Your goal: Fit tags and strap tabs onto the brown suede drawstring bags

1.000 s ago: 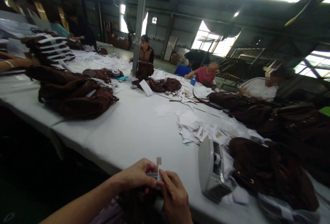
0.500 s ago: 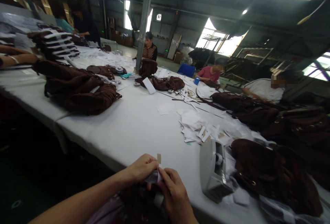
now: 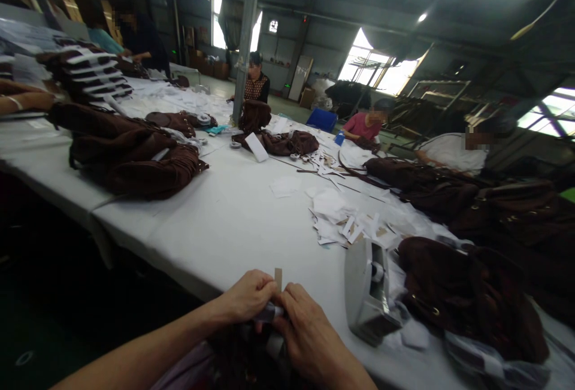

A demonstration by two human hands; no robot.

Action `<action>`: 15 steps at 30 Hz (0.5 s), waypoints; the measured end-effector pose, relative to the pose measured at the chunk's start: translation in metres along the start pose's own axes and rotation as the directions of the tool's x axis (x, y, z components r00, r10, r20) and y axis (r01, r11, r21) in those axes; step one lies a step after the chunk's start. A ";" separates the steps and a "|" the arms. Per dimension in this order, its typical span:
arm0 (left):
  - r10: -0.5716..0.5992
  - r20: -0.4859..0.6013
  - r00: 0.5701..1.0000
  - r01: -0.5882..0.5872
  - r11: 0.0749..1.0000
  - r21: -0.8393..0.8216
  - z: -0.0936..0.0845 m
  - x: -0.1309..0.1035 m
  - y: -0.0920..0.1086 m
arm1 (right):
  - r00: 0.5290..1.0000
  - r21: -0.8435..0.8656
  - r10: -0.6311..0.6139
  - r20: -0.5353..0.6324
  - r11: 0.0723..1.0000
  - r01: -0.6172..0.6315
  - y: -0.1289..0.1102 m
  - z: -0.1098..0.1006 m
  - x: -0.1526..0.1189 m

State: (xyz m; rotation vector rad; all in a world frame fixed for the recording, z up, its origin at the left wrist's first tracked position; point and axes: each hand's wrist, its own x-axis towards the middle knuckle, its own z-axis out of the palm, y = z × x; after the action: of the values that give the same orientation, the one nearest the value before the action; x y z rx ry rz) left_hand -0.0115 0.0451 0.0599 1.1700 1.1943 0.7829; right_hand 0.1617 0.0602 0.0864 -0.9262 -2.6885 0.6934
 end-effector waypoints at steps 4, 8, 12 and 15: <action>0.048 0.131 0.990 -0.037 0.996 -0.081 -0.004 -0.006 0.010 | 0.999 -0.056 -0.036 -0.025 0.998 0.034 0.001 -0.001 0.001; 0.003 0.061 0.998 0.008 0.984 -0.181 -0.002 -0.006 0.007 | 0.987 -0.140 -0.137 -0.087 0.982 0.124 0.002 0.002 0.003; -0.044 0.005 0.999 0.044 0.970 -0.238 0.000 0.000 -0.004 | 0.967 -0.206 -0.214 -0.142 0.961 0.182 0.005 0.007 0.001; -0.056 -0.026 0.998 0.049 0.975 -0.219 -0.002 0.000 -0.008 | 0.965 -0.075 -0.159 -0.206 0.986 0.147 0.012 0.009 -0.003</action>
State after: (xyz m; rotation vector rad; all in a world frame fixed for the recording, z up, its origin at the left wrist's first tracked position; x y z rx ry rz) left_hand -0.0146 0.0438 0.0523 0.9450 1.1294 0.8719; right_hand 0.1672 0.0631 0.0724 -0.7483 -2.5688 0.4569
